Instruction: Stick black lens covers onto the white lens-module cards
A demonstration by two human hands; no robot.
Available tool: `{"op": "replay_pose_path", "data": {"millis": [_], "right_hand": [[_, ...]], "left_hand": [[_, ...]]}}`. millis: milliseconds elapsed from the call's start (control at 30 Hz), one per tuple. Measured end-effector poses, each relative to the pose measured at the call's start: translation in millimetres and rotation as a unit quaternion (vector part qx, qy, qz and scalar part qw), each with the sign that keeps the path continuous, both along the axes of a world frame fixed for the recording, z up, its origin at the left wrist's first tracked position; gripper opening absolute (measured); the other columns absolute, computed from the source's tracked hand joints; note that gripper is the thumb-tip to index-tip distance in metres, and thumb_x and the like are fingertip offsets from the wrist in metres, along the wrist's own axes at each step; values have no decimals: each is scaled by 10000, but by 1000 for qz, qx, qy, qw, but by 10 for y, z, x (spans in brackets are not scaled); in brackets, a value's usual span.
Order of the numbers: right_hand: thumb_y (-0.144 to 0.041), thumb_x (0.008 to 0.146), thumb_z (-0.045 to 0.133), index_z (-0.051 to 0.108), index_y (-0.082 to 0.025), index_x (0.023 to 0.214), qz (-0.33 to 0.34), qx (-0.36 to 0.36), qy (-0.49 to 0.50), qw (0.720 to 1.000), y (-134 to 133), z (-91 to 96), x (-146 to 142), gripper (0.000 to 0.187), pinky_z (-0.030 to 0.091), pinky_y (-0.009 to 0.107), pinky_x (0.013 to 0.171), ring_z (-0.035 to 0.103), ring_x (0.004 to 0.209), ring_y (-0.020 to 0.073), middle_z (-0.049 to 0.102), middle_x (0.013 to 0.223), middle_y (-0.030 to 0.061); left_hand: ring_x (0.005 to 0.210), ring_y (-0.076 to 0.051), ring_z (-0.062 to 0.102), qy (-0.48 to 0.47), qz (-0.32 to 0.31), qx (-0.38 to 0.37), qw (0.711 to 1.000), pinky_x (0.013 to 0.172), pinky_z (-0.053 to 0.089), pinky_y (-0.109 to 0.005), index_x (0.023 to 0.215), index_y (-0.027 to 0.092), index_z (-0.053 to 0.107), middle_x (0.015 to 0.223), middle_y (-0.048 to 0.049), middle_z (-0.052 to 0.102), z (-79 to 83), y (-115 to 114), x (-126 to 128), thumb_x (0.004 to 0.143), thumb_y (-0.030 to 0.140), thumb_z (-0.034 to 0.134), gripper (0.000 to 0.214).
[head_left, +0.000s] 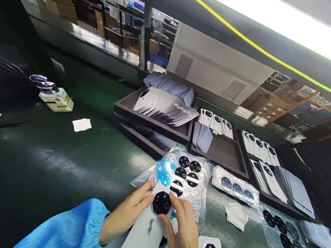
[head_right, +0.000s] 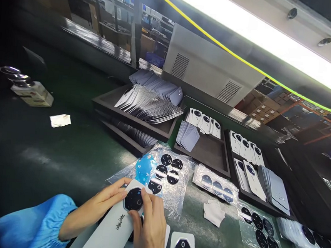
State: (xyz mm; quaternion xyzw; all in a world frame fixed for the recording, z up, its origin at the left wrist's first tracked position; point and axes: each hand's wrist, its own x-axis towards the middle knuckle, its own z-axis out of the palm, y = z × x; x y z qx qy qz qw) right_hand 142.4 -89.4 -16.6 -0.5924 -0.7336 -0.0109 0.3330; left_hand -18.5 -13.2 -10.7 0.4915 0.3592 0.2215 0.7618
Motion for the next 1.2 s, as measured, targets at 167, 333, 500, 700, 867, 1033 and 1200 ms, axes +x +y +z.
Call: {"op": "replay_pose_path", "data": {"millis": [167, 333, 500, 700, 867, 1033, 1200], "right_hand": [[-291, 955, 492, 401, -202, 1368, 1, 21, -18, 1000, -1, -22, -21, 433, 563, 265, 679, 647, 844, 185, 649, 955, 76], [-316, 969, 458, 439, -203, 1342, -18, 31, -3, 999, -12, -42, -102, 390, 548, 274, 706, 642, 848, 186, 654, 948, 76], [-331, 967, 463, 468, -215, 1325, -47, 47, 27, 997, -18, -51, -183, 377, 534, 288, 664, 634, 786, 191, 645, 853, 57], [-235, 952, 506, 482, -196, 1310, -20, 59, 20, 998, -18, -60, -179, 361, 533, 308, 699, 640, 827, 199, 675, 942, 82], [-222, 932, 542, 505, -181, 1272, -9, 69, 0, 998, -4, -8, -160, 344, 537, 322, 718, 643, 826, 202, 688, 929, 77], [-261, 898, 591, 590, -224, 1147, -12, 68, 43, 997, 16, 103, -70, 252, 551, 320, 724, 638, 886, 211, 692, 925, 59], [-370, 908, 550, 628, -200, 1129, -94, -126, 336, 929, -49, 76, 22, 289, 557, 243, 606, 661, 846, 183, 682, 1029, 100]], "left_hand": [[884, -219, 598, 34, 11, 67, 997, 748, 436, -278, 1147, 211, 481, 899, -16, 662, 71, -28, 4, 855, 579, 459, 470], [931, -230, 610, 27, 6, 88, 996, 816, 437, -302, 1212, 212, 444, 1033, -44, 682, 45, -28, 1, 895, 479, 451, 415], [980, -238, 585, 37, 7, 89, 995, 862, 414, -321, 1194, 201, 450, 1090, -57, 653, 80, -31, -16, 911, 467, 400, 392], [1011, -250, 560, 23, 30, 94, 995, 874, 391, -330, 1141, 212, 505, 1075, -47, 638, -16, -24, -15, 890, 499, 442, 386], [1013, -254, 569, 8, 55, 92, 994, 823, 408, -325, 1149, 214, 511, 970, -29, 658, -159, -34, -7, 880, 516, 475, 406], [931, -232, 587, 1, 50, 69, 996, 787, 420, -316, 1108, 201, 495, 1003, -39, 650, -54, -26, -6, 859, 550, 482, 430], [759, -215, 596, -17, 28, 4, 999, 664, 447, -310, 1139, 192, 441, 867, -34, 650, 68, -22, 8, 814, 616, 499, 538]]}}
